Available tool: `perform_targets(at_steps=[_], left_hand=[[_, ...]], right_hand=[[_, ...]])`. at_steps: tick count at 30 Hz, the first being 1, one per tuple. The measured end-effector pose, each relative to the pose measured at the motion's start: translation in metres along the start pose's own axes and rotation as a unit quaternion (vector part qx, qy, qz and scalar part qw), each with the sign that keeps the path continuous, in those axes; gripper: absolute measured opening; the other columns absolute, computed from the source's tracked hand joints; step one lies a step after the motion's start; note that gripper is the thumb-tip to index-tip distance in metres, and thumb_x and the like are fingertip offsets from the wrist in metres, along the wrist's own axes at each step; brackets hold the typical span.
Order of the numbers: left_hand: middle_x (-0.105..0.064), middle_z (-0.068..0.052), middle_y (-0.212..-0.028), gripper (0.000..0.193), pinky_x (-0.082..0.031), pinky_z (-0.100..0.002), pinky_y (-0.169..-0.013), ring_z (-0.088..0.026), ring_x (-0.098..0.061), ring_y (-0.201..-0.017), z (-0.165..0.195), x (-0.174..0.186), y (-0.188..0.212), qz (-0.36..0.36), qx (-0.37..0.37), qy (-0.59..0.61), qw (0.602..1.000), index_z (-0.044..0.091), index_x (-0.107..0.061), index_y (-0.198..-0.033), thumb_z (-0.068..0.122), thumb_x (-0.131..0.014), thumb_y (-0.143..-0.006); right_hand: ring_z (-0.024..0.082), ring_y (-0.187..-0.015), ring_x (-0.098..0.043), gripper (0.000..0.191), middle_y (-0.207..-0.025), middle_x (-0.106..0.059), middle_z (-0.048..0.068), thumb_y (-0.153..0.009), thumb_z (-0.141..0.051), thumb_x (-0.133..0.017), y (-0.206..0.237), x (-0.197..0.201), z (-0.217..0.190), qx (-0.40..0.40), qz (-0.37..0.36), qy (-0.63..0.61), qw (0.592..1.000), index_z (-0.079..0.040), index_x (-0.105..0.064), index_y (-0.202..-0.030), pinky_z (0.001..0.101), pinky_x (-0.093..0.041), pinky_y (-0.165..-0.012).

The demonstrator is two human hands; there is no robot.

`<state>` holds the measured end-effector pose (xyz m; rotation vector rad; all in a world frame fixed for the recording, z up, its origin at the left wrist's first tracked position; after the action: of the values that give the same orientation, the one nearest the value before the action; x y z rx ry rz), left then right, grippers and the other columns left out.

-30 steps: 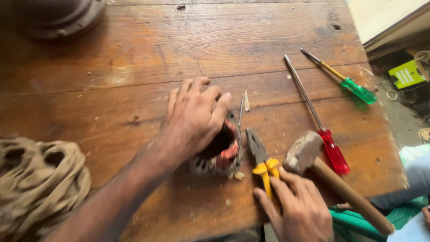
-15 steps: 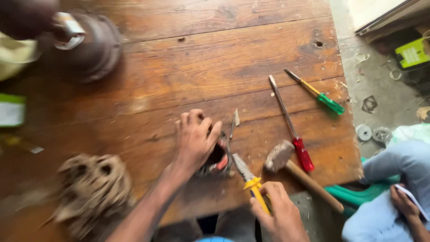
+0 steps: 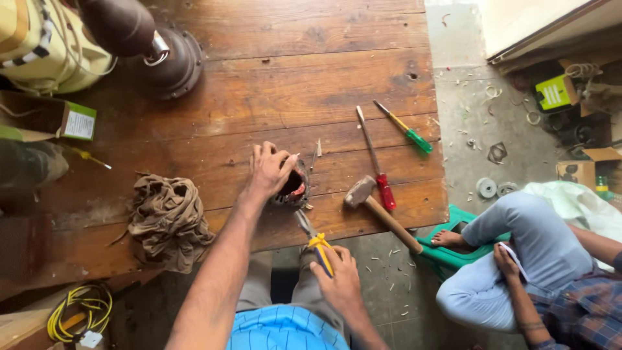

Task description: The person holds a small motor stator with red windings on a wooden workbench and uses pliers to pull and cut pieces of wire and insulation out of it, working around the housing a piece at a time and setting extracted fragments on the bench.

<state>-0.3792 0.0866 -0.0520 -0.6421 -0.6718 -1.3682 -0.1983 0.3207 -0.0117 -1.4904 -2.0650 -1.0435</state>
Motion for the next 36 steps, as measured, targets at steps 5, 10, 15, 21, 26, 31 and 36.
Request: perform_targets(at_steps=[5,10,15,21,26,31,36], left_hand=[[-0.059,-0.016,-0.105,0.024,-0.044,-0.055,-0.085,-0.038,-0.052,-0.105,0.000,-0.006,-0.010,0.023,-0.014,-0.026,0.999,0.010,-0.075,-0.094,0.031,-0.064,-0.091],[-0.060,-0.013,-0.100,0.023,-0.047,-0.050,-0.088,-0.034,-0.055,-0.101,-0.004,-0.003,-0.010,0.042,-0.004,0.004,0.999,0.007,-0.073,-0.087,0.028,-0.063,-0.091],[-0.059,-0.015,-0.097,0.026,-0.047,-0.048,-0.086,-0.033,-0.055,-0.099,-0.010,-0.005,-0.018,0.027,0.027,0.003,0.999,0.004,-0.072,-0.083,0.028,-0.062,-0.089],[-0.058,-0.015,-0.097,0.027,-0.046,-0.049,-0.088,-0.033,-0.054,-0.100,-0.009,0.005,-0.013,0.050,0.017,0.002,0.999,0.002,-0.072,-0.084,0.026,-0.060,-0.089],[-0.058,-0.014,-0.097,0.030,-0.046,-0.048,-0.088,-0.032,-0.055,-0.100,-0.007,0.010,-0.012,0.053,0.028,0.024,0.998,0.002,-0.072,-0.084,0.028,-0.059,-0.092],[-0.060,-0.014,-0.097,0.040,-0.046,-0.048,-0.088,-0.033,-0.055,-0.098,-0.009,0.014,-0.015,0.070,0.059,0.069,0.993,0.003,-0.071,-0.082,0.036,-0.057,-0.099],[-0.060,-0.014,-0.096,0.043,-0.046,-0.049,-0.087,-0.033,-0.055,-0.098,-0.004,0.015,-0.014,0.088,0.043,0.078,0.992,0.003,-0.071,-0.084,0.038,-0.053,-0.103]], right_hand=[[0.037,-0.131,-0.041,0.046,-0.129,-0.054,0.016,-0.084,-0.034,-0.073,0.000,0.012,-0.040,0.014,0.097,0.175,0.980,-0.019,-0.067,-0.127,0.0654,-0.022,-0.107],[0.040,-0.141,-0.033,0.046,-0.135,-0.050,0.016,-0.084,-0.032,-0.073,0.002,0.019,-0.071,0.047,0.137,0.229,0.962,-0.022,-0.066,-0.128,0.0753,-0.014,-0.110],[0.043,-0.142,-0.028,0.051,-0.139,-0.045,0.017,-0.080,-0.029,-0.076,0.002,0.010,-0.077,0.019,0.127,0.246,0.961,-0.023,-0.065,-0.129,0.0760,-0.013,-0.108],[0.045,-0.137,-0.036,0.057,-0.139,-0.045,0.019,-0.078,-0.027,-0.080,-0.009,-0.011,-0.098,0.033,0.175,0.271,0.946,-0.022,-0.062,-0.132,0.0729,-0.021,-0.110],[0.040,-0.104,-0.058,0.074,-0.119,-0.057,0.020,-0.072,-0.025,-0.082,-0.016,-0.009,-0.084,-0.020,0.135,0.211,0.968,-0.009,-0.053,-0.139,0.0550,-0.045,-0.090],[0.040,-0.090,-0.063,0.070,-0.103,-0.063,0.019,-0.073,-0.019,-0.080,-0.029,-0.002,-0.072,-0.020,0.094,0.190,0.977,-0.008,-0.054,-0.137,0.0492,-0.053,-0.080],[0.039,-0.090,-0.066,0.068,-0.098,-0.066,0.018,-0.071,-0.017,-0.077,-0.043,0.007,-0.059,0.004,0.032,0.128,0.991,-0.008,-0.055,-0.135,0.0493,-0.054,-0.079]])
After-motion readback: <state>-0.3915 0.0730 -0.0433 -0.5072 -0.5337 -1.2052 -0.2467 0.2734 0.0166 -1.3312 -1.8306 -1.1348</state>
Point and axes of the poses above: each hand's wrist, its own y-axis away from the middle knuckle, its own x-axis out of the back of the hand, z = x × y, the point moved 10 cm from there along -y, towards the middle knuckle
